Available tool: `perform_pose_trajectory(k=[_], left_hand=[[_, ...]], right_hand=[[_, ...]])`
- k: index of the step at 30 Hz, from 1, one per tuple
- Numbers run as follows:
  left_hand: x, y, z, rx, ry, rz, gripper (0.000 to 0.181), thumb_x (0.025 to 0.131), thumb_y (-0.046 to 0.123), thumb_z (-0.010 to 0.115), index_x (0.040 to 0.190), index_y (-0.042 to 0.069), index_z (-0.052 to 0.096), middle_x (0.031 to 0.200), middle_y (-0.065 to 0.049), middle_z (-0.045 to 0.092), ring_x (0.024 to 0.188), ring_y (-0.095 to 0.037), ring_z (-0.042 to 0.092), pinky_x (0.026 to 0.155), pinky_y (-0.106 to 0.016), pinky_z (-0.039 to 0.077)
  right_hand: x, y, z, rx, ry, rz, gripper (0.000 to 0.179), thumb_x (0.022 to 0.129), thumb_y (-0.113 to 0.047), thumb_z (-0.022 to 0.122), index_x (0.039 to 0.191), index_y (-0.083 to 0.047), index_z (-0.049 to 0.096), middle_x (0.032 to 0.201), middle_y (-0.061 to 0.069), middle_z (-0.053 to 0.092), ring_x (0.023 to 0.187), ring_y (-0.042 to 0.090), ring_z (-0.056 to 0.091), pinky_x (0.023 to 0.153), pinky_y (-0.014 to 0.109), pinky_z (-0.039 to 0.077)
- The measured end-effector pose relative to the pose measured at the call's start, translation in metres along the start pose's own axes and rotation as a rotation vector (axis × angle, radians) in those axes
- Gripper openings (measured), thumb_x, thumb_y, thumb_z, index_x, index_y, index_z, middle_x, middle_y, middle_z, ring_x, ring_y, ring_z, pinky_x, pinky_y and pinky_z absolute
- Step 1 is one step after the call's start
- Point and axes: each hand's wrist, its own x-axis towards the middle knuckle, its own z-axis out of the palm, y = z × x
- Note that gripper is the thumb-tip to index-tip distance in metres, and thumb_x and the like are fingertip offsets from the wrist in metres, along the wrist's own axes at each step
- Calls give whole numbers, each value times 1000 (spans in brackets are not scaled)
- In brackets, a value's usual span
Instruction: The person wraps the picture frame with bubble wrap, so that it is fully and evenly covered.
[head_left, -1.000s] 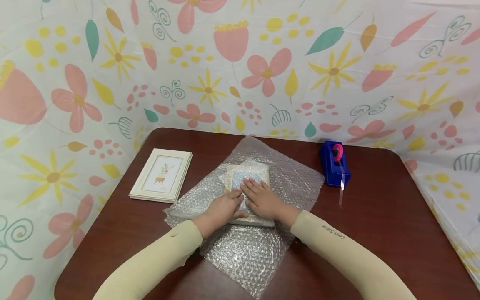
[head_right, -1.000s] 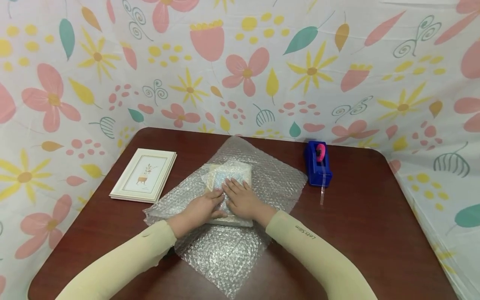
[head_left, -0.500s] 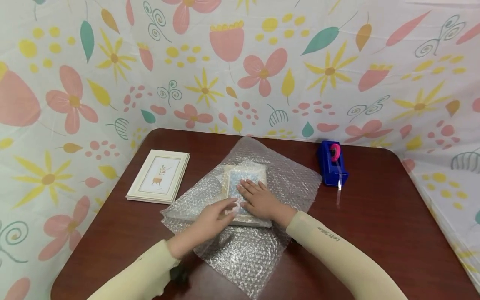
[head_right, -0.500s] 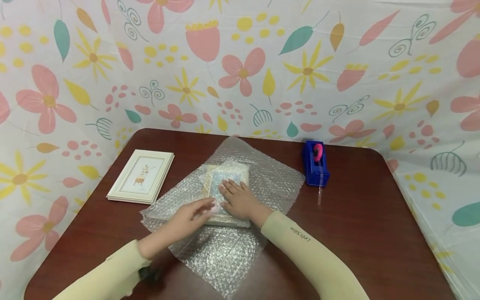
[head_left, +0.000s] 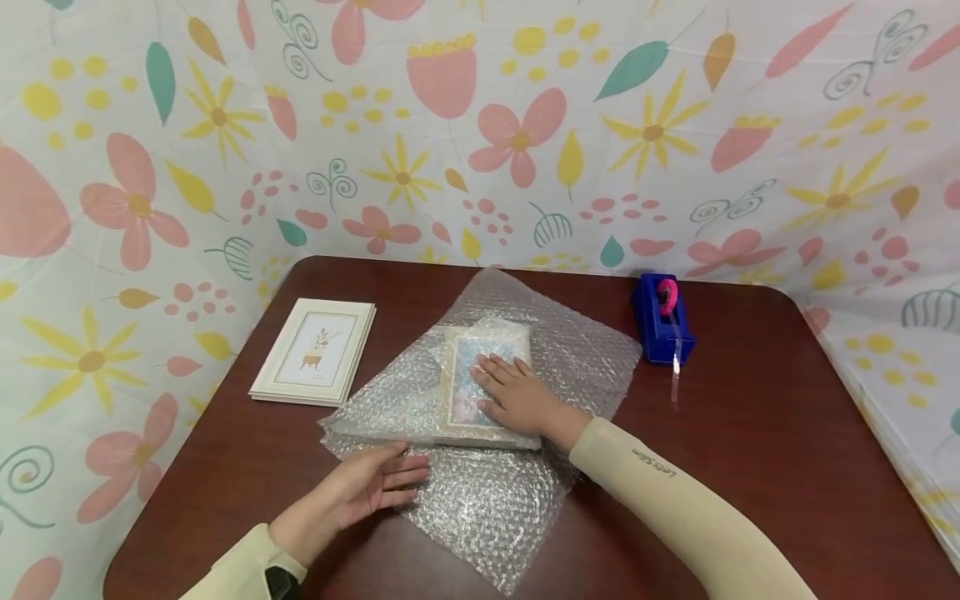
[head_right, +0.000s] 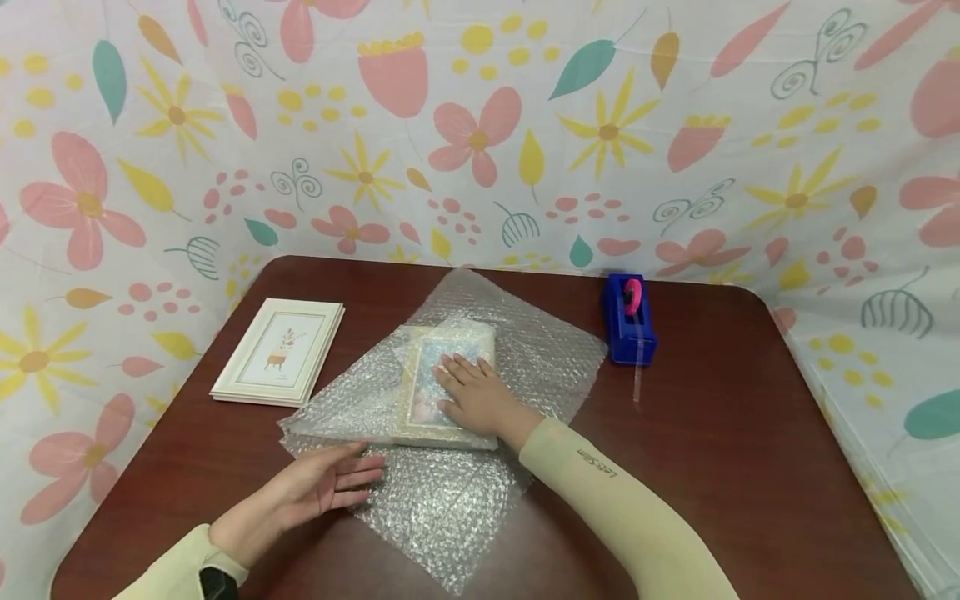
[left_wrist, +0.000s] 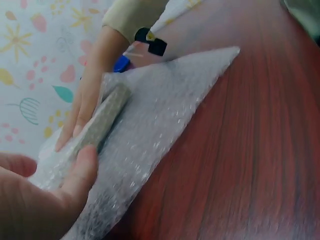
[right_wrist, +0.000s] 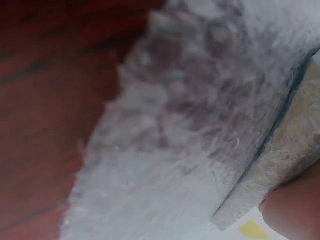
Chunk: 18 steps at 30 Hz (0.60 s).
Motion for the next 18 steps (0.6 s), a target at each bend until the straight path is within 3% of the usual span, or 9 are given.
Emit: perform_pose_trajectory(k=[3,6,9,12,15,17,18], left_hand=[[5,-2,1,-40,85,-15,61,110,30,43,151,-11,22,141,-31,60,110,-14,71,89,-29,62],[13,0,7,-65,177,-19,49,109,26,49,140,-10,40,113,-15,73,94,-8,71,79,-23,61],[26,3,18,-93,272,-21,22,105,20,57,105,-1,61,81,4,65,73,-3,62,63,-18,56],[37,8,30,-63,364,6,26,101,18,63,76,11,56,61,7,52,54,-2,47,48,-14,43],[45,11,40,95,427,44,24,99,19,60,79,8,55,58,5,45,50,-5,38,47,-16,35],[47,14,44,307,448,91,28,102,23,55,95,-4,61,68,-8,61,59,-16,57,55,-26,51],[48,15,44,416,448,121,34,103,24,52,108,-8,62,80,-16,68,70,-24,66,65,-34,58]], right_hand=[[2,-1,-1,-2,16,-7,63,110,-39,39,164,-11,24,173,12,17,161,34,16,131,60,11],[2,-1,-1,5,21,-7,63,110,-39,39,164,-11,24,174,12,16,162,34,16,131,60,10],[1,-1,-2,6,14,2,63,110,-40,39,164,-12,23,174,11,15,162,34,15,131,60,9],[-1,-2,-2,8,19,8,63,110,-40,40,164,-12,24,174,11,16,162,34,16,131,60,10],[-1,-2,-1,13,27,9,63,110,-40,41,164,-12,25,173,11,17,161,34,16,131,60,10],[-1,-2,0,13,26,9,63,110,-40,40,164,-12,25,173,12,17,161,35,17,131,60,10],[-2,-2,0,11,24,9,63,110,-40,40,164,-12,25,173,12,17,161,35,17,131,60,10]])
